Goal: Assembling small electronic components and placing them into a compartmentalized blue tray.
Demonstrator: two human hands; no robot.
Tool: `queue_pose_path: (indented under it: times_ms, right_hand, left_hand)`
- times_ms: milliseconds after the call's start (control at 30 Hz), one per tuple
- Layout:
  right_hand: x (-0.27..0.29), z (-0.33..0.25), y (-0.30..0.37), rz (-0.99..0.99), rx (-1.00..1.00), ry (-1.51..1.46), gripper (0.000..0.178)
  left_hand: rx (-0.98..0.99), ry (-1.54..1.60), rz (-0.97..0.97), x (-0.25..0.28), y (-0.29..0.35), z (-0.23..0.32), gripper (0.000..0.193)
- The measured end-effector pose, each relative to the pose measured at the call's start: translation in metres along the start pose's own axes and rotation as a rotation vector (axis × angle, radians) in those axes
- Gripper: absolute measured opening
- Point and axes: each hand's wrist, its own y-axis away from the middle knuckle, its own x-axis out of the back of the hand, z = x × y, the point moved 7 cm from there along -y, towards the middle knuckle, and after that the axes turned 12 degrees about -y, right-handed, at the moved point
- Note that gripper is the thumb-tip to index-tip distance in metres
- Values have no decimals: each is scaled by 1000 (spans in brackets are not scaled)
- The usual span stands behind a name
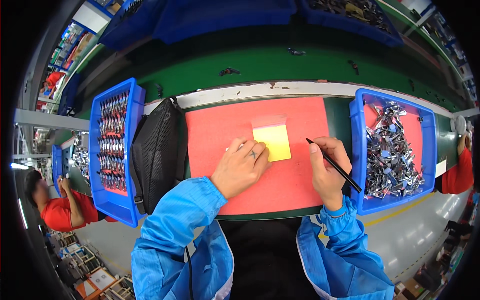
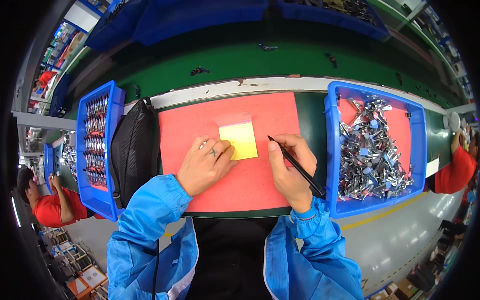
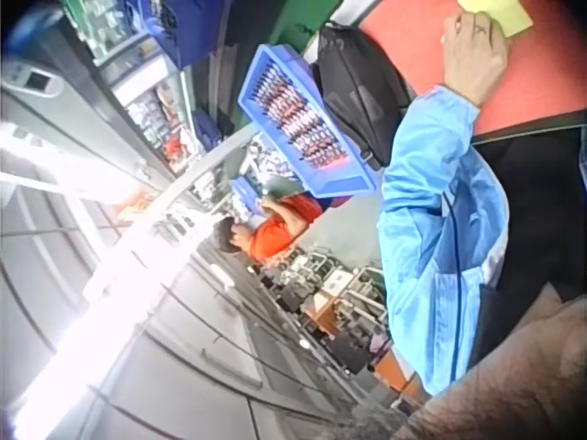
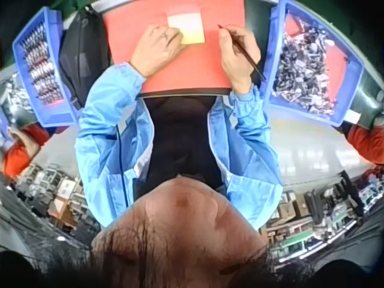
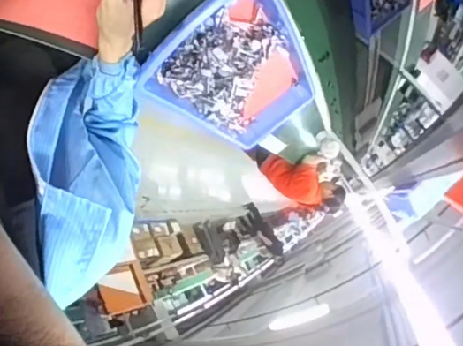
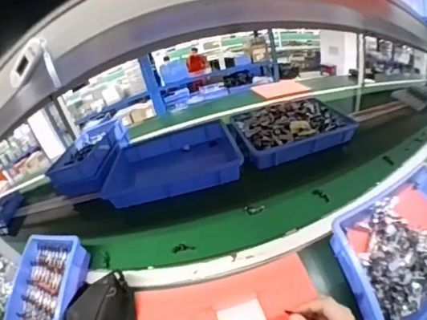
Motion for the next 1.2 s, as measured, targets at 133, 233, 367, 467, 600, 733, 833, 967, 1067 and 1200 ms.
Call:
queue_pose_path:
  times_ms: [133,233,367,467,600,733,833,967,1067,1200]
  right_hand:
    - [6,7,6,29,-60,-10,13]
    - [9,16,10,54,-138,-74,14]
    - [8,14,11,43,-103,-71,14]
    - [11,15,13,88,-168,-125,15]
    - [14,11,14,58,-82,-94,14]
    - [15,14,14,47,-96,-111,15]
    - [16,10,13,55,-131,-110,15]
    - [15,9,13,55,-146,-112,16]
    - [14,6,9,56,-161,-134,18]
    - [12,-1,6,39,-224,-159,21]
  left_hand:
    - [-9,-8,24,2,-3,5,39]
    - [31,28,51,1,-3,6,39]
    - [65,57,74,-1,-2,7,37]
    - [12,11,64,-2,-4,11,35]
    - [-72,-125,54,-1,-5,20,35]
    - [-91,-39,6,1,-8,11,33]
    - [-91,73,-117,-6,-11,6,32]
    - [-147,93,-157,-2,-16,2,26]
    - [-137,122,-161,-1,-20,-2,21]
    - [-68,173,-232,-1,-27,-9,16]
